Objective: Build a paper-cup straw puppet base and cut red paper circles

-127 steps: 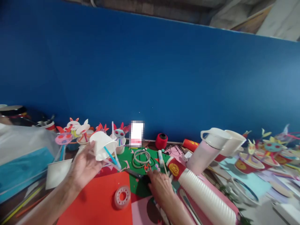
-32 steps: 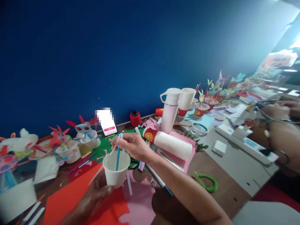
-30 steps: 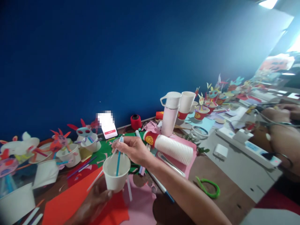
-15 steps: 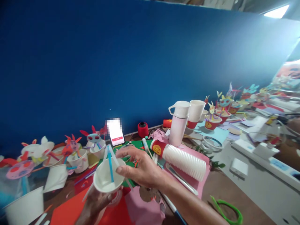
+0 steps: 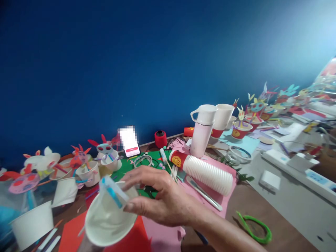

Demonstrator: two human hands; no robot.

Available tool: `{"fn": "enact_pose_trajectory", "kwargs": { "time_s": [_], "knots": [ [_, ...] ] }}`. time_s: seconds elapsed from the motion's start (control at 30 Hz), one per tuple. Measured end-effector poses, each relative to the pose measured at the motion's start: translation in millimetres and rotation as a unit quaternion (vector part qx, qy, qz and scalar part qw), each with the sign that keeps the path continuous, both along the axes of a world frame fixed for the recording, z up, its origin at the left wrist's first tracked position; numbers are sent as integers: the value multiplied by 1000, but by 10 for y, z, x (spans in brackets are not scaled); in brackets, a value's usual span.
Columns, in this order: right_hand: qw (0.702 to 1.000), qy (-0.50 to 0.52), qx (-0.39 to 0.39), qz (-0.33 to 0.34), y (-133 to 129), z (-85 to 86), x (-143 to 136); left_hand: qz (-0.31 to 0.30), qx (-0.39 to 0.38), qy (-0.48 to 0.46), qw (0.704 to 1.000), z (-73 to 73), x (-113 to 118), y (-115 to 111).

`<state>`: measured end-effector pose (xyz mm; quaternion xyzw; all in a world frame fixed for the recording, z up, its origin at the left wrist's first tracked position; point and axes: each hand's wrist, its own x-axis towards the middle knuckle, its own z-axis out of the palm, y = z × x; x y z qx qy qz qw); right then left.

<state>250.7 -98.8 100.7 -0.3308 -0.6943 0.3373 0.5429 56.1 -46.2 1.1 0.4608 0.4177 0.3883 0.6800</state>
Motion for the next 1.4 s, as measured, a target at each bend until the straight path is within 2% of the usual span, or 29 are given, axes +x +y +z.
{"fn": "enact_pose_trajectory", "kwargs": {
  "time_s": [0.17, 0.3, 0.4, 0.5, 0.63, 0.7, 0.87, 0.97, 1.07, 1.2, 1.3, 1.4],
  "knots": [
    [996, -29, -81, -8, 58, -77, -26, -10, 47, -29, 998, 102, 2, -41],
    [986, -5, -151, -70, 161, -197, -102, -40, 45, -57, 997, 192, 60, -47],
    [981, 52, -165, -88, 278, -296, -87, -83, 7, -82, 993, 176, 86, -40],
    [974, 128, -177, -55, 381, -350, -8, -109, -66, -111, 986, 155, 84, -7],
    [954, 182, -232, -52, 472, -389, 85, -97, -194, -173, 961, 191, 75, 71],
    [945, 193, -258, -50, 510, -429, 105, -86, -233, -199, 948, 204, 71, 101],
    [926, 221, -306, -15, 580, -545, 97, -93, -248, -219, 939, 166, 68, 100],
    [932, 214, -291, -22, 572, -544, 80, -91, -243, -212, 942, 162, 82, 92],
    [950, 178, -255, -11, 523, -480, 74, -87, -206, -180, 958, 200, 75, 158],
    [982, 64, -175, 9, 447, -412, 71, -50, -73, -151, 985, 273, -58, 395],
    [991, -31, -132, 9, 429, -447, 39, -25, 5, -105, 994, 335, -228, 537],
    [986, -85, -143, 9, 437, -532, -26, -72, 110, -11, 991, 401, -345, 524]
  ]
}}
